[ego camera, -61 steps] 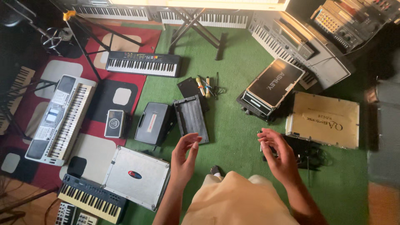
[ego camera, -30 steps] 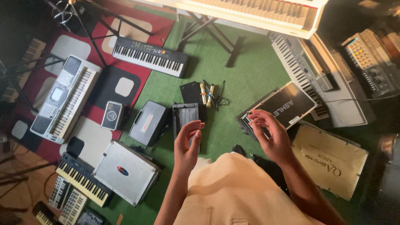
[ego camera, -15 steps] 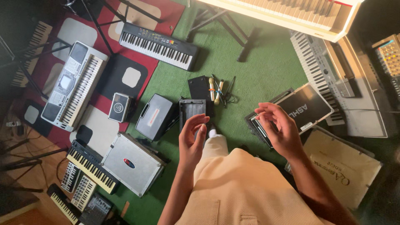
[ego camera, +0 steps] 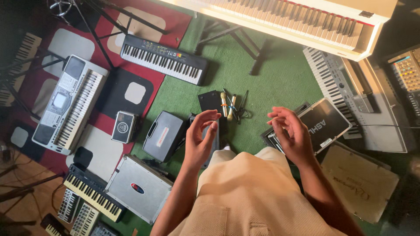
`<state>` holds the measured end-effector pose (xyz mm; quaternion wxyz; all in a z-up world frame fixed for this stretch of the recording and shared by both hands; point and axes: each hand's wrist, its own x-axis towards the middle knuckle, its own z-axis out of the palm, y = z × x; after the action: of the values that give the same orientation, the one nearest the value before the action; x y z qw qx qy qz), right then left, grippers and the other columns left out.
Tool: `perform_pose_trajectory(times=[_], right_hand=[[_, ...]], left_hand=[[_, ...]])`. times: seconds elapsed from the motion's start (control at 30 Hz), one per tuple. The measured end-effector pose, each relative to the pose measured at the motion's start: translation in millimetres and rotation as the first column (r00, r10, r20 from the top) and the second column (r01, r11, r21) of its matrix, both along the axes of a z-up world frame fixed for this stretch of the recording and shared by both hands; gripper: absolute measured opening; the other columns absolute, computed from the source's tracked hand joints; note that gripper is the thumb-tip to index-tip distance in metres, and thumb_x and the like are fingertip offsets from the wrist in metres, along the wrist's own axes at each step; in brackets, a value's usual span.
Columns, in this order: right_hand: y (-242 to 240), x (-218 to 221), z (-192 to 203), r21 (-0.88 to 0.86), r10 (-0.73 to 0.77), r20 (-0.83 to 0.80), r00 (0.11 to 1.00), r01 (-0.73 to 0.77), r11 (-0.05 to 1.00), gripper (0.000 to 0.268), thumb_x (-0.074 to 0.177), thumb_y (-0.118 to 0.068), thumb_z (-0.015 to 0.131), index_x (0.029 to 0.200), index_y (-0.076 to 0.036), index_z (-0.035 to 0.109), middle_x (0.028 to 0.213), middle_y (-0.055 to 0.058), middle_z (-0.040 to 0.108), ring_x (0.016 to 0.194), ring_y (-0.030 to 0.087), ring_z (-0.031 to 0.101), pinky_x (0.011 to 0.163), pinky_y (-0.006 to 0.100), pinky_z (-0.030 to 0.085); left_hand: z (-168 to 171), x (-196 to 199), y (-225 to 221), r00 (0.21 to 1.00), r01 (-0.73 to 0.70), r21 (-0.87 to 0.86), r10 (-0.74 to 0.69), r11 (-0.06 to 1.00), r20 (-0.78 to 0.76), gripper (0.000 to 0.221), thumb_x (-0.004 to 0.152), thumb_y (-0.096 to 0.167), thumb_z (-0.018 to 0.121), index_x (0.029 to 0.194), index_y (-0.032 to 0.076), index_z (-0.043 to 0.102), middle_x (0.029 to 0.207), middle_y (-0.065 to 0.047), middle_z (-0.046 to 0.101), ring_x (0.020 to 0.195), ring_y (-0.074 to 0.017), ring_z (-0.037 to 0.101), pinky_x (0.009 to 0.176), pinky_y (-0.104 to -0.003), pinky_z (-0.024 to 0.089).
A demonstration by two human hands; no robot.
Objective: The person picks up two microphones and a cable from a collection of musical equipment on the floor and places them into a storage case.
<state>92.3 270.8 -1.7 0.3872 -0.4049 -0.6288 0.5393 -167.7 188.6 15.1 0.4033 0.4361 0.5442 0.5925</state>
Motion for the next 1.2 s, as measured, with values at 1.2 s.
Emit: perform_pose_trajectory(times=[1.2], right_hand=[[139.4, -52.4, -82.1, -0.099, 0.265, 0.069, 0.962, -0.258, 0.961, 0.037, 0.102, -0.008, 0.059, 0.137, 0.002, 0.054, 0.123, 0.015, 0.068, 0.105, 0.017, 0.068, 0.093, 0.031, 0.056]], left_hand=[[-87.3, -24.9, 91.2, 0.982, -0.181, -0.182, 0.166, 0.966, -0.092, 0.038, 0.1, 0.012, 0.065, 0.136, 0.0, 0.058, 0.131, -0.011, 0.07, 0.125, -0.0202, 0.065, 0.105, -0.034, 0.05]])
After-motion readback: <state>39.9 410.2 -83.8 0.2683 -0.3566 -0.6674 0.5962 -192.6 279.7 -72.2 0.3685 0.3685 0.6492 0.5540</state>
